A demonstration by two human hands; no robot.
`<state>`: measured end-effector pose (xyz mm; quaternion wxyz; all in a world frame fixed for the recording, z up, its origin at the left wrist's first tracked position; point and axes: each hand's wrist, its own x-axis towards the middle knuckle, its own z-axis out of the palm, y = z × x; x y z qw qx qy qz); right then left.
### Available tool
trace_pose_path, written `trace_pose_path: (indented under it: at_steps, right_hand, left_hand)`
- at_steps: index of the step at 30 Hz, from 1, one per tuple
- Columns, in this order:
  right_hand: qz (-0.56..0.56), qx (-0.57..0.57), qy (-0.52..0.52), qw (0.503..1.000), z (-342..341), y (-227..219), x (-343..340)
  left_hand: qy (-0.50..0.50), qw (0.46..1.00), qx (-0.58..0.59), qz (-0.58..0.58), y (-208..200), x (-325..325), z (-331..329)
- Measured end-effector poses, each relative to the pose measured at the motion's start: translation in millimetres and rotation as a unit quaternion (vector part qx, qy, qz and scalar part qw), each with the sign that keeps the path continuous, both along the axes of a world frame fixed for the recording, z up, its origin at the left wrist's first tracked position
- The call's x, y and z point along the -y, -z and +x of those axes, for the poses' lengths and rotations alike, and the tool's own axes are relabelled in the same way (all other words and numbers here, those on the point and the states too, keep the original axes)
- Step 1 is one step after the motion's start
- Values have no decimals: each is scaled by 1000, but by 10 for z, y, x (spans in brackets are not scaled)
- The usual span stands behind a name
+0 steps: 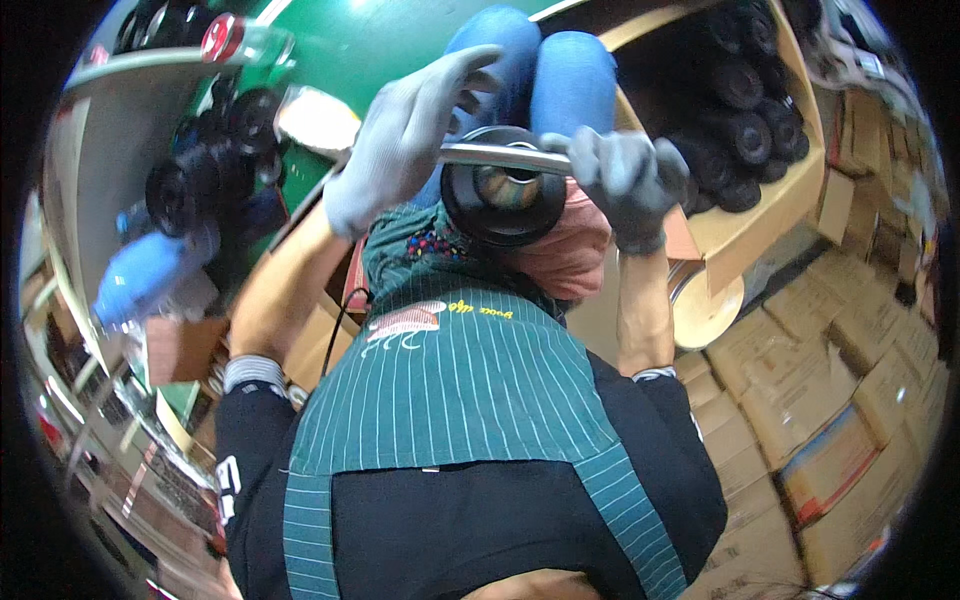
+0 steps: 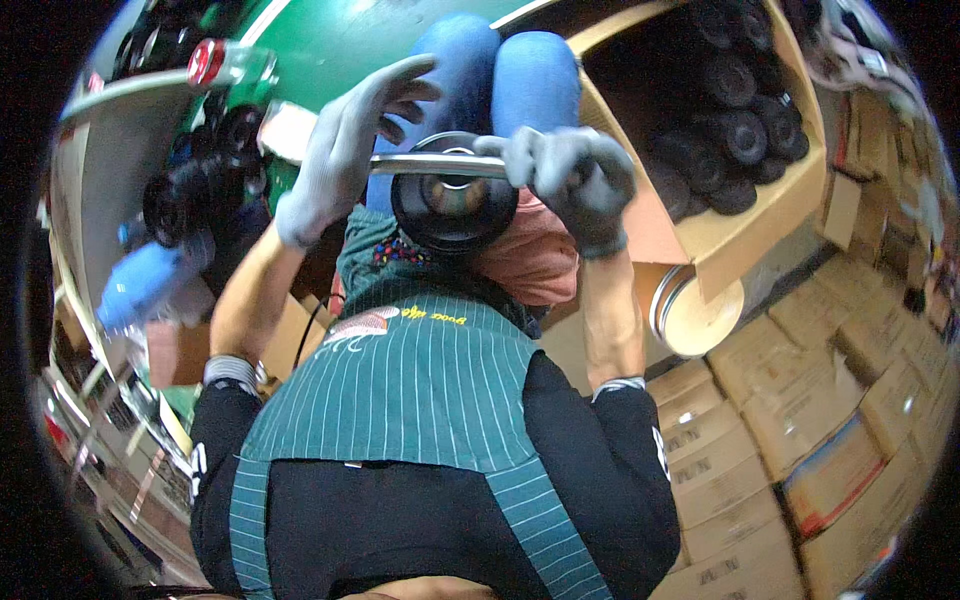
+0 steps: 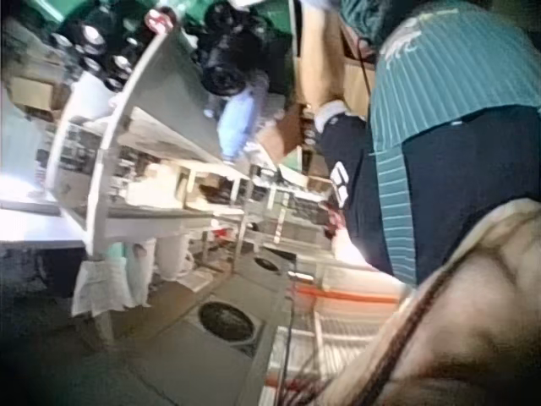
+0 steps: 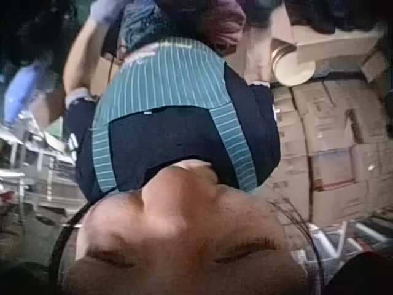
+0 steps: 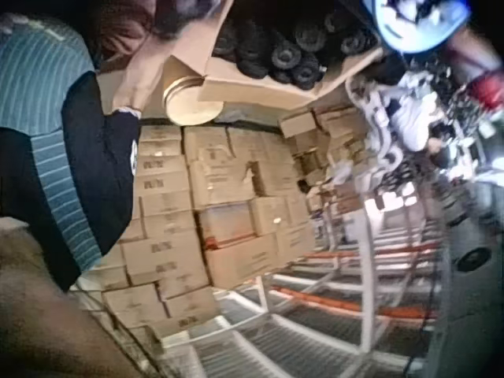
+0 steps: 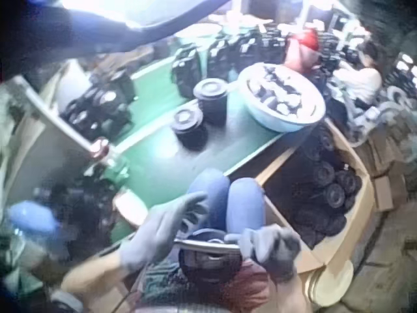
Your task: The person sits on the floor and repeatedly picks up black cylindrical containers, inserts a metal rod into the base, and places the assembled units into a cardboard box. The person handles the containers one at a time, using a cloth to wipe the interior before assembly.
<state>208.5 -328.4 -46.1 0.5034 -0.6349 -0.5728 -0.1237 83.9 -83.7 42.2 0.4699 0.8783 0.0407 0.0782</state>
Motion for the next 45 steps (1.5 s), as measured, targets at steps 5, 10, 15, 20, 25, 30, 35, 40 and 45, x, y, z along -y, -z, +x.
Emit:
trace_pose_path:
  at_steps: [5, 10, 15, 20, 25, 30, 35, 40, 45]
  right_hand:
    - [-45, -419, -223, 879, -161, -739, 110]
    - [-133, -188, -288, 929, -492, -947, 33]
    - [-257, -93, -279, 920, -631, -1240, -24]
    - [-250, -106, -278, 921, -595, -1200, -445]
    - [-350, -151, -236, 894, -667, -1334, -837]
    - [-125, -222, -218, 942, -354, -1191, -776]
    - [102, -486, -279, 822, -148, -966, -700]
    - [266, -842, -62, 465, 96, -1001, -701]
    - [236, -847, -75, 471, 193, -922, -685]
  left_hand:
    - [53, 940, -123, -315, 300, -183, 362]
    - [172, 952, -51, -247, 776, 142, 993]
    - [396, 836, -209, -317, 604, 690, 1584]
    - [411, 855, -151, -279, 807, 991, 1704]
    - [523, 817, -44, -238, 612, 1647, 1542]
    - [296, 918, 81, -250, 654, 1026, 1678]
    - [132, 961, -73, -230, -260, -319, 1326]
    - [165, 978, 63, 115, -673, -410, 506]
    - [33, 893, -77, 441, -723, 641, 261]
